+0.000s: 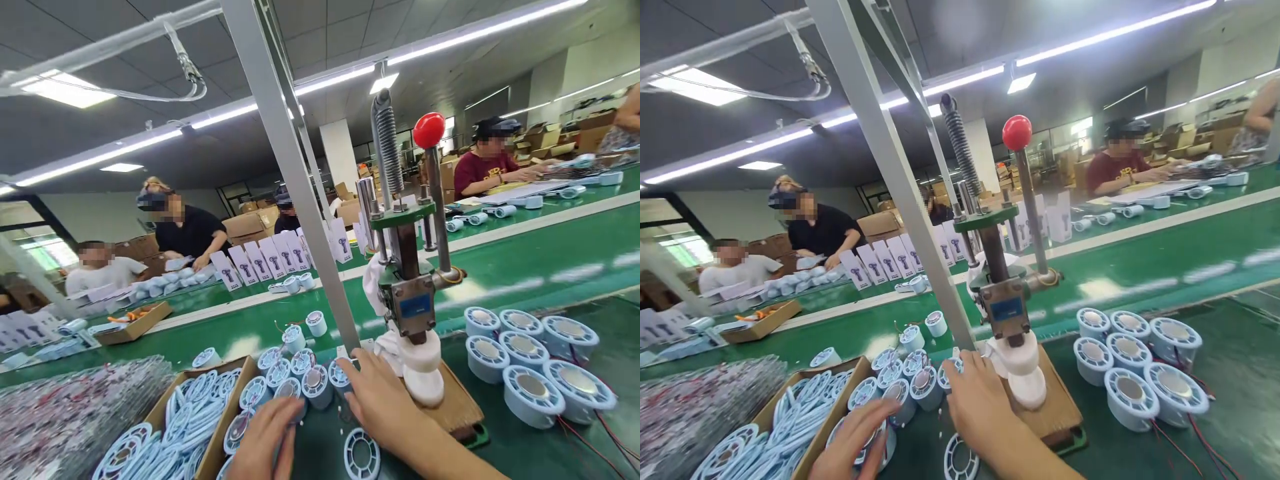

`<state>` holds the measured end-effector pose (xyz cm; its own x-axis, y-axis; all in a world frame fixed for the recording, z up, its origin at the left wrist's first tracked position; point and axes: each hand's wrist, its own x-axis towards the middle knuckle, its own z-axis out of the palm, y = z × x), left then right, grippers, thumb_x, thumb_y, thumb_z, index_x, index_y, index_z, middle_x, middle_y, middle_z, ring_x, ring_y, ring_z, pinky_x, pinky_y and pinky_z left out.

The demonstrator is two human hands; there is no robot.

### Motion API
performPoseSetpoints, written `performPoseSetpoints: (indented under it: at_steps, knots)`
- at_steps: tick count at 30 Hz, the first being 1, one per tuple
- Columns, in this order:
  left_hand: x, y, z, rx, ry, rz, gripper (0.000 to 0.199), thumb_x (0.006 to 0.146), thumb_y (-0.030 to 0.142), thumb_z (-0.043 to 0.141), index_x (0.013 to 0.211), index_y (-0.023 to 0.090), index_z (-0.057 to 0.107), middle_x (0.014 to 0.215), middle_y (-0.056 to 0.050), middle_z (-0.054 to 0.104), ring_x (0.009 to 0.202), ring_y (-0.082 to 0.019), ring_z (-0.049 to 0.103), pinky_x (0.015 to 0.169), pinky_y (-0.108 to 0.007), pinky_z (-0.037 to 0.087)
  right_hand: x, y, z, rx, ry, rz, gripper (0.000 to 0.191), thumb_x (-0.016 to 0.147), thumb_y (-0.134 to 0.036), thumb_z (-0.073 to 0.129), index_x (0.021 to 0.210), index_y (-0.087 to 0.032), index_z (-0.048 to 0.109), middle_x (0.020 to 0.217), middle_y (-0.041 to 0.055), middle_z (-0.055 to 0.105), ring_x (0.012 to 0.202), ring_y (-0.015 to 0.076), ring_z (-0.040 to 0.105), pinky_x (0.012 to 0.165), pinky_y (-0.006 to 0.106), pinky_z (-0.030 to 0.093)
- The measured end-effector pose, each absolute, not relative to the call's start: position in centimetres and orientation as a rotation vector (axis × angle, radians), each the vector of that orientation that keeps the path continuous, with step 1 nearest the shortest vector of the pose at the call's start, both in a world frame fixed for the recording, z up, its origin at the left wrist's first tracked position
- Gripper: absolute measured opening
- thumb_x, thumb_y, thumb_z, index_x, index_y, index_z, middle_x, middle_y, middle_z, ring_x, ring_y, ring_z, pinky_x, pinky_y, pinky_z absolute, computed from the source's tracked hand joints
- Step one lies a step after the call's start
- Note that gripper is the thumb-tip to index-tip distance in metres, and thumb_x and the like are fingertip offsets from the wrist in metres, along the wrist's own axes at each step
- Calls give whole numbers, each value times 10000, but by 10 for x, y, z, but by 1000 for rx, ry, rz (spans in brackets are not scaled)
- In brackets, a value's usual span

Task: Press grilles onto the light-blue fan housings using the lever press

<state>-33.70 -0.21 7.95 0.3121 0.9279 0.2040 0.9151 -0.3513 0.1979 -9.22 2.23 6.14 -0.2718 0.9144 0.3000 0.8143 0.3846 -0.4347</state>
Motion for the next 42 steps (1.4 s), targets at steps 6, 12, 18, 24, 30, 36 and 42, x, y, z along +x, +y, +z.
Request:
performPoseSetpoints:
  at_steps: [6, 12, 18, 24, 30, 36, 42]
  knots:
    - [-332, 100, 134, 2545, 1840, -2, 593, 745, 31, 380, 1305, 164, 522, 1365, -91, 565, 1289, -228, 490, 1147, -429, 353, -120, 57, 58, -1468, -2308, 312, 488, 765, -207, 684, 1244, -211, 588, 1276, 179, 561, 1135, 367, 560, 930, 518, 469]
    - [-347, 122, 136, 2545, 1553, -374, 868, 492, -20, 508, 1320, 238, 534, 1436, -34, 525, 1380, -241, 408, 1186, -403, 296, -124, 62, 49, -1541, -2202, 307, 613, 802, -72, 519, 1399, -202, 469, 1285, 175, 554, 1118, 336, 568, 914, 481, 487]
    - [-349, 121, 122, 2500, 1596, -415, 939, 527, 34, 569, 1425, 255, 407, 1435, -88, 519, 1377, -326, 398, 1166, -558, 246, -123, 61, 41, -1488, -2077, 327, 624, 835, -110, 495, 1443, -229, 426, 1327, 137, 534, 1151, 316, 547, 952, 474, 481]
    - [-358, 117, 122, 2492, 1641, -261, 847, 618, 149, 595, 1435, 247, 394, 1405, -80, 537, 1295, -260, 485, 1103, -407, 387, -122, 59, 38, -1447, -2047, 373, 601, 853, -122, 463, 1445, -220, 428, 1335, 123, 532, 1165, 288, 541, 996, 453, 464]
    - [-361, 124, 135, 2457, 1672, -167, 793, 566, 184, 706, 1335, 258, 527, 1432, -44, 523, 1342, -265, 446, 1149, -389, 337, -123, 61, 37, -1437, -2111, 369, 643, 823, -126, 488, 1454, -223, 412, 1344, 122, 524, 1177, 296, 538, 1002, 456, 463]
    - [-327, 160, 133, 2398, 1978, 56, 315, 926, 246, 463, 1210, 165, 573, 1203, -79, 642, 1147, -205, 577, 1039, -423, 427, -128, 62, 35, -1458, -2189, 327, 690, 796, -108, 509, 1468, -217, 391, 1333, 133, 539, 1170, 316, 548, 973, 472, 477]
    - [-283, 189, 106, 2155, 2148, -120, 415, 916, 462, 559, 1196, 156, 566, 1080, -71, 653, 931, -188, 648, 837, -407, 548, -134, 60, 32, -1485, -2165, 227, 685, 794, -111, 534, 1459, -222, 412, 1341, 127, 544, 1176, 311, 549, 976, 454, 485]
